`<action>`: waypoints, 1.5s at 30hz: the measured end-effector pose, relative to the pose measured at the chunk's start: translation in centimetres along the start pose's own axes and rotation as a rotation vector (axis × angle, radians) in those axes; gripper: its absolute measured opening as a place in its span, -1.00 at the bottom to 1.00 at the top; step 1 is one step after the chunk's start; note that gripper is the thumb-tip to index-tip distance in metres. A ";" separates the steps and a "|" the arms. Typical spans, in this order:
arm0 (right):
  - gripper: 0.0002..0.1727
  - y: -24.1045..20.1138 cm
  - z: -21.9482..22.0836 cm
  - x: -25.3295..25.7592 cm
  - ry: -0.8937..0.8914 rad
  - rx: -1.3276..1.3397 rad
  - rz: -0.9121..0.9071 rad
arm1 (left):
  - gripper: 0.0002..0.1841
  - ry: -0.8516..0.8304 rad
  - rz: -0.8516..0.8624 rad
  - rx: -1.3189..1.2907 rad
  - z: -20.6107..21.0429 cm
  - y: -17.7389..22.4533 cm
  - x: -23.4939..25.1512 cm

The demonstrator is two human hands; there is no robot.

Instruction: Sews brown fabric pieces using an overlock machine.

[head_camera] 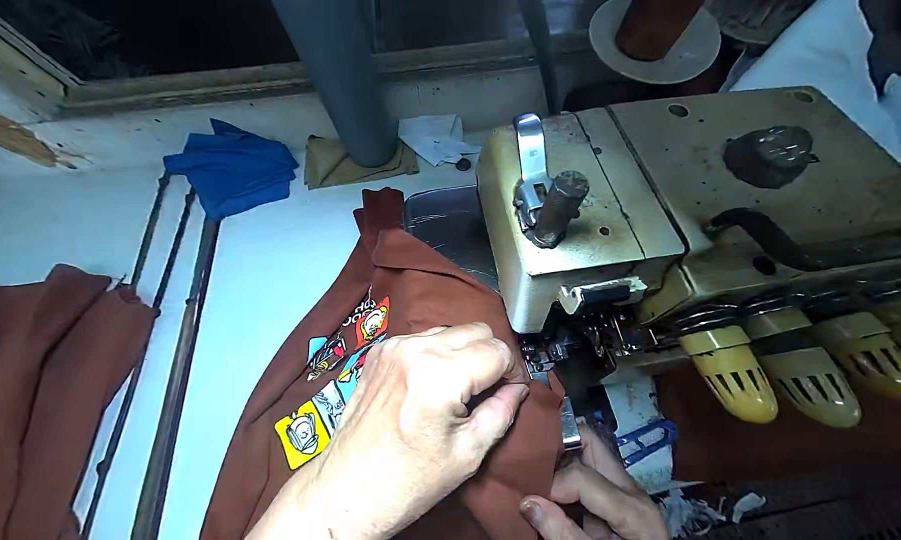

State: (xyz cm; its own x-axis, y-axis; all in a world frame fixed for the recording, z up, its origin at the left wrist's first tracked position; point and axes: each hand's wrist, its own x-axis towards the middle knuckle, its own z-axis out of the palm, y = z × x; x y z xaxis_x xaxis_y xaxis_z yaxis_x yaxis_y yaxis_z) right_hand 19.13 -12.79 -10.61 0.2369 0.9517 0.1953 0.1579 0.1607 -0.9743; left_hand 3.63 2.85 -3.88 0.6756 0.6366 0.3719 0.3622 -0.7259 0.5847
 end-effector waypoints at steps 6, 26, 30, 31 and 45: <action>-0.73 0.2 -0.4 -0.5 -0.133 0.110 0.037 | -0.80 -0.004 0.073 0.107 0.6 0.7 -0.7; -0.77 -2.9 -2.0 3.9 -0.025 0.089 0.067 | -0.79 0.212 0.068 0.369 1.5 -1.3 1.2; -0.75 -2.9 -1.6 4.1 0.012 0.041 0.051 | -0.77 0.396 -0.003 0.356 1.2 -3.5 2.7; -0.75 -2.9 -1.5 4.0 0.016 0.044 0.054 | -0.78 0.440 -0.010 0.352 1.1 -3.7 2.7; -0.76 -2.0 -1.8 3.0 -0.046 0.085 0.024 | -0.74 0.116 -0.651 0.391 -5.8 -2.8 -16.5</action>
State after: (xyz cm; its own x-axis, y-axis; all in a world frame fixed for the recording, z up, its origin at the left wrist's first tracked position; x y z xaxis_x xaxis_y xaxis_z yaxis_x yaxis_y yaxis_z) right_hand 21.20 -10.74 -7.89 0.1946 0.9663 0.1682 0.0698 0.1574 -0.9851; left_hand -12.27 -4.10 -7.44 0.1845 0.9747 0.1258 0.8792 -0.2209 0.4221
